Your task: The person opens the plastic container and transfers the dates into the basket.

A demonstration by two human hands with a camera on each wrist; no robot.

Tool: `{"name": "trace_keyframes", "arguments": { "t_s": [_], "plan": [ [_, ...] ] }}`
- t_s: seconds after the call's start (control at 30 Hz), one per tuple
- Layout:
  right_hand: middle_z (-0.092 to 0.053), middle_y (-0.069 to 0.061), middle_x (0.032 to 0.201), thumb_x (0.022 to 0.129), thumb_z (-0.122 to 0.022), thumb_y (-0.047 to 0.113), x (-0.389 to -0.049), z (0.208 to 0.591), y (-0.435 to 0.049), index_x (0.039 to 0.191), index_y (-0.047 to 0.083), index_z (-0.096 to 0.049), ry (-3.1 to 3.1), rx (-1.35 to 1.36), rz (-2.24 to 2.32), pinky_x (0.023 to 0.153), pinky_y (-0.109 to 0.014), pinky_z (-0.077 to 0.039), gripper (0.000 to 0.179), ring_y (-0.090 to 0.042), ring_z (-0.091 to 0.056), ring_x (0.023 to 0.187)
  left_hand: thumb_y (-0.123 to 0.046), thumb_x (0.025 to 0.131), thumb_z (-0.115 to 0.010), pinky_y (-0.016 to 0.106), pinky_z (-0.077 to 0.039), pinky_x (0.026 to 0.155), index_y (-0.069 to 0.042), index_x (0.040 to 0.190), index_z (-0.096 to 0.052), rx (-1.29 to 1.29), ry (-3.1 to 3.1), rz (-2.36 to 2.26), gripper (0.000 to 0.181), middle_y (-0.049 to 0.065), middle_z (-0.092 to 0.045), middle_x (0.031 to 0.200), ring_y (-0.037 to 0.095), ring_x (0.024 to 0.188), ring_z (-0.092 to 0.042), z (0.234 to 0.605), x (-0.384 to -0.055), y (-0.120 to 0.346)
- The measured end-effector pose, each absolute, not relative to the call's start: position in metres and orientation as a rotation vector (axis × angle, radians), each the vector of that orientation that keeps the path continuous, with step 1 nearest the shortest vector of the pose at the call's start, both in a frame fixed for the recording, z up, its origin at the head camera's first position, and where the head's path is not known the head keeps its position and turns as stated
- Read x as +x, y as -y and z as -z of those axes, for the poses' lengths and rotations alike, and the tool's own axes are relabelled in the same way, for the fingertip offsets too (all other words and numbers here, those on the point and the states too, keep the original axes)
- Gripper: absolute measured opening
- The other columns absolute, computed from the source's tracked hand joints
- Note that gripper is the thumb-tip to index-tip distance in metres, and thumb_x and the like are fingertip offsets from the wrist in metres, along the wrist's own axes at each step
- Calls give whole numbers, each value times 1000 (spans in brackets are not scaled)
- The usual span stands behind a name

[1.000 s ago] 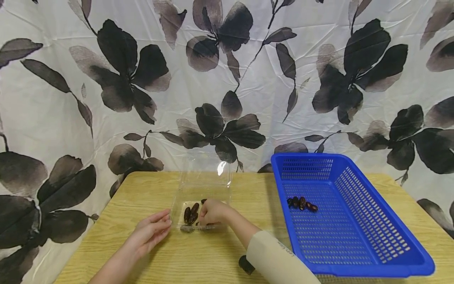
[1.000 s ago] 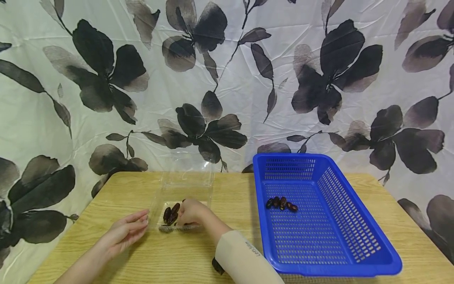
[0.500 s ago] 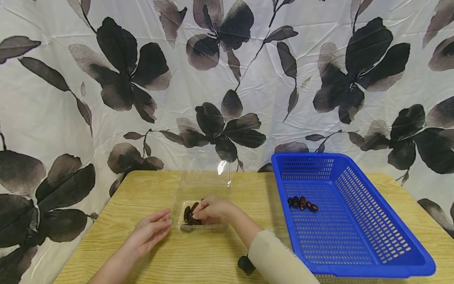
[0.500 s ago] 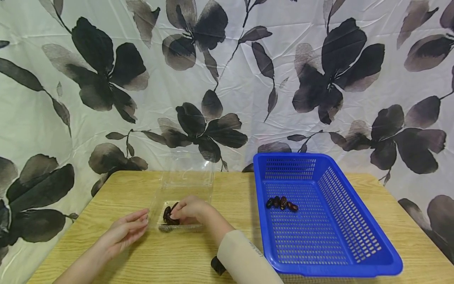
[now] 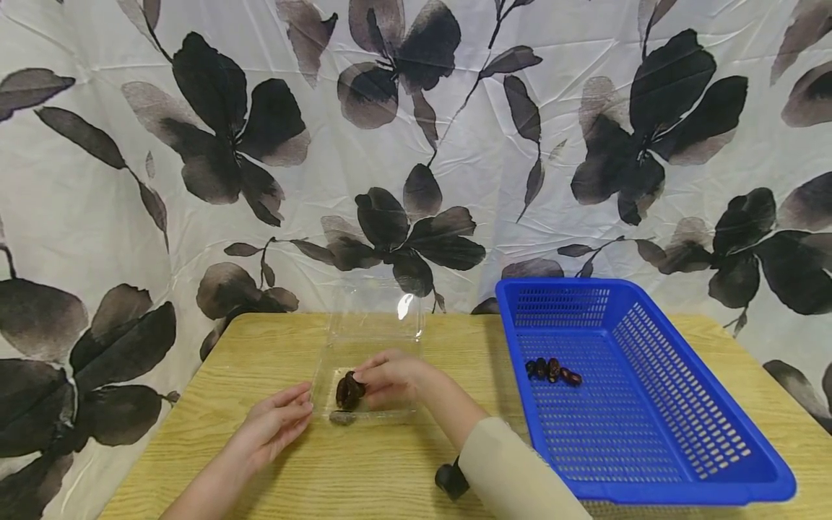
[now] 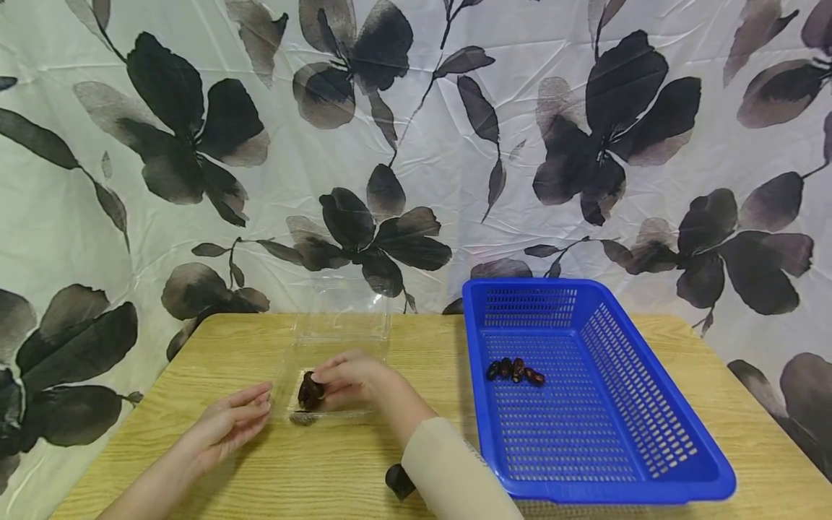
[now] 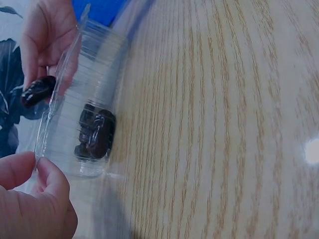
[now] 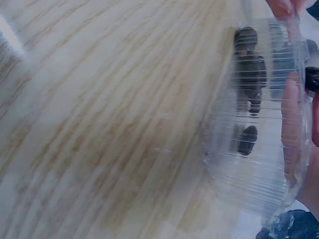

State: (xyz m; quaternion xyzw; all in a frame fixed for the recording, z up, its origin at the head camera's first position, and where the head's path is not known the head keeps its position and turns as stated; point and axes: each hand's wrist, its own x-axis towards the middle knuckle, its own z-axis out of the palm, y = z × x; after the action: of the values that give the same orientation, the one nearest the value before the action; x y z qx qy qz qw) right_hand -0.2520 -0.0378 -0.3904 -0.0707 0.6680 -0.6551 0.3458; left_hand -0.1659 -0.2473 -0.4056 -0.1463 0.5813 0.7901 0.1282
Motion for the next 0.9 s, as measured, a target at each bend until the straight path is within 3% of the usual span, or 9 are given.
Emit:
{"name": "trace_keyframes", "arguments": {
  "t_s": [0.1,0.23,0.47,0.67,0.8,0.9],
  "plan": [
    [-64,-10,84,88,-61,-1,-253,388,39,112,-9,-60,-1719,-174,1731,82,-39,-52,26,-17,-60,70,4,88,-58,22,-49,81,5,146,-18,-427,-1702,-2292,70,-2,-52,94,8,88,-57,406,-166,247],
    [-67,-16,92,88,-60,-2,-254,383,39,113,-10,-59,-1711,-180,1763,80,-37,-53,26,-19,-63,73,5,90,-56,22,-49,81,5,145,-20,-434,-1718,-2282,66,-2,-52,94,8,87,-57,407,-167,247],
    [-66,-16,94,90,-58,-1,-257,369,39,113,-10,-58,-1654,-139,1833,92,-45,-45,25,-18,-63,74,6,91,-53,22,-49,78,5,145,-20,-405,-1693,-2293,63,-4,-53,90,8,86,-58,406,-166,247],
    [-65,-22,102,90,-58,0,-256,353,38,115,-10,-56,-1643,-136,1880,93,-46,-44,27,-20,-63,78,4,89,-57,22,-49,79,4,144,-24,-418,-1700,-2290,64,-3,-52,93,9,87,-58,405,-166,248],
    [-66,-15,89,90,-57,0,-254,342,37,111,-9,-56,-1629,-141,1893,91,-45,-46,22,-19,-62,72,4,89,-58,22,-49,79,3,144,-26,-410,-1702,-2291,63,-3,-52,93,9,87,-58,406,-166,248],
    [-63,-6,76,91,-56,-1,-252,334,35,98,-3,-59,-1620,-156,1903,91,-45,-46,8,-16,-60,67,3,87,-61,23,-49,80,2,143,-29,-412,-1703,-2289,64,-3,-53,94,9,88,-58,406,-166,248]
  ]
}}
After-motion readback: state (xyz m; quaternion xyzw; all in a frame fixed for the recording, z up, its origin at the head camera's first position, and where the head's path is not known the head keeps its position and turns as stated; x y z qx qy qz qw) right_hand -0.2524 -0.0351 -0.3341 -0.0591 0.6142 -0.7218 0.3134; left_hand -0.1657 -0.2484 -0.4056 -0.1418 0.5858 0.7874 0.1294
